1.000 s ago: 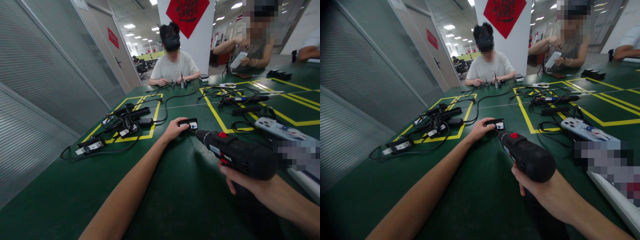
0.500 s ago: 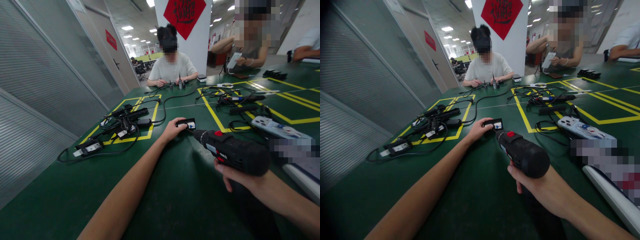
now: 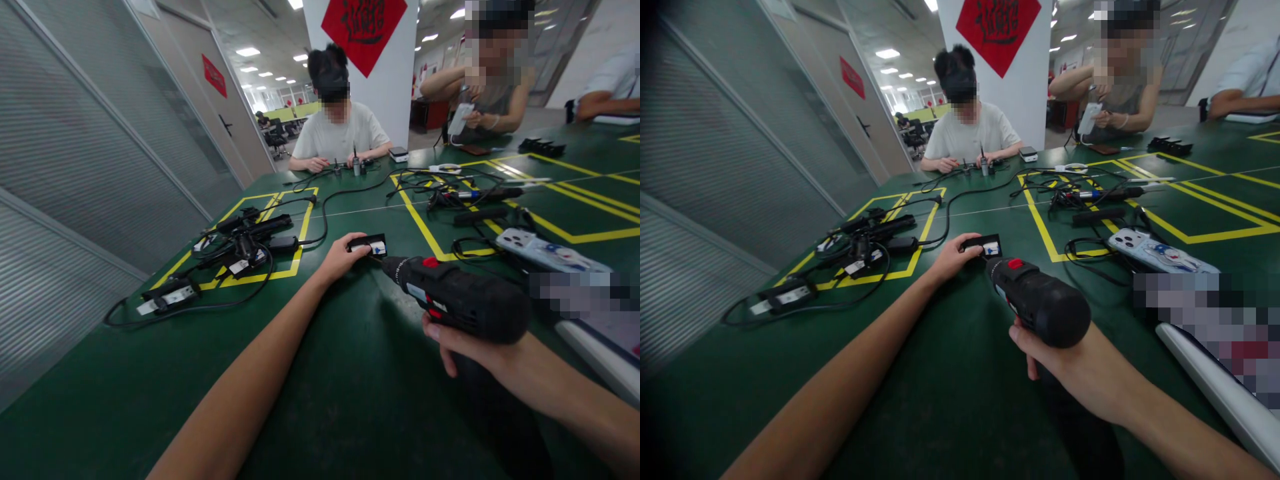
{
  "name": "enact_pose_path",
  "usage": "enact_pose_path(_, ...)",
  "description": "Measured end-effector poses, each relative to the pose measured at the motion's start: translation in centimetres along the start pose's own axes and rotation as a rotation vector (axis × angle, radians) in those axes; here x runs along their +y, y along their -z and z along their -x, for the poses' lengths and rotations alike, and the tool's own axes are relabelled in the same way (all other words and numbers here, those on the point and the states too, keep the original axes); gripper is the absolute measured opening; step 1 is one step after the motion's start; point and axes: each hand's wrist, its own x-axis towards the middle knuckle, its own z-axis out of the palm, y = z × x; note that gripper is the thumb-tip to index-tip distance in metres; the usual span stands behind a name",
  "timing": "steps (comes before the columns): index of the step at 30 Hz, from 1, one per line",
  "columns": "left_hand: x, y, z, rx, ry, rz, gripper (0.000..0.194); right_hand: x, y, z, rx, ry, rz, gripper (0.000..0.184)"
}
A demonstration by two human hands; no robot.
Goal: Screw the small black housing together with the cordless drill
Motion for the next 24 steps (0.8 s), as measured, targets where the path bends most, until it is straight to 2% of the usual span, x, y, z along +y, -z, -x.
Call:
enact_pose_path(5,0.03,0.05,0.02,0.013,0.009,-0.031,0.05,-0.24,-0.01,0.14,-0.015,0.004,-0.004,0.035)
enact_pose_path(11,0.23,0.35,-0.07,0.005,0.014,-0.024,0.048,-0.08,-0.04,-0.15,-0.002,0.047,-0.064,0.018)
enact_pose_path(16,0.05,0.24,-0.15,-0.019,0.028,0.041,0.051,-0.17,-0.25,-0.21,0.01,0.017,-0.016,0.029)
enact_pose_path(20,-0.28,0.18,-0.21,-0.003,0.013,0.049,0.05,-0.22,-0.11,-0.22,-0.009,0.028,-0.051,0.02)
enact_pose_path(24,-0.38,0.2,-0.21,-0.018,0.013,0.047,0.05,0.16,0.11,-0.16,0.002,0.018,-0.05,0.024)
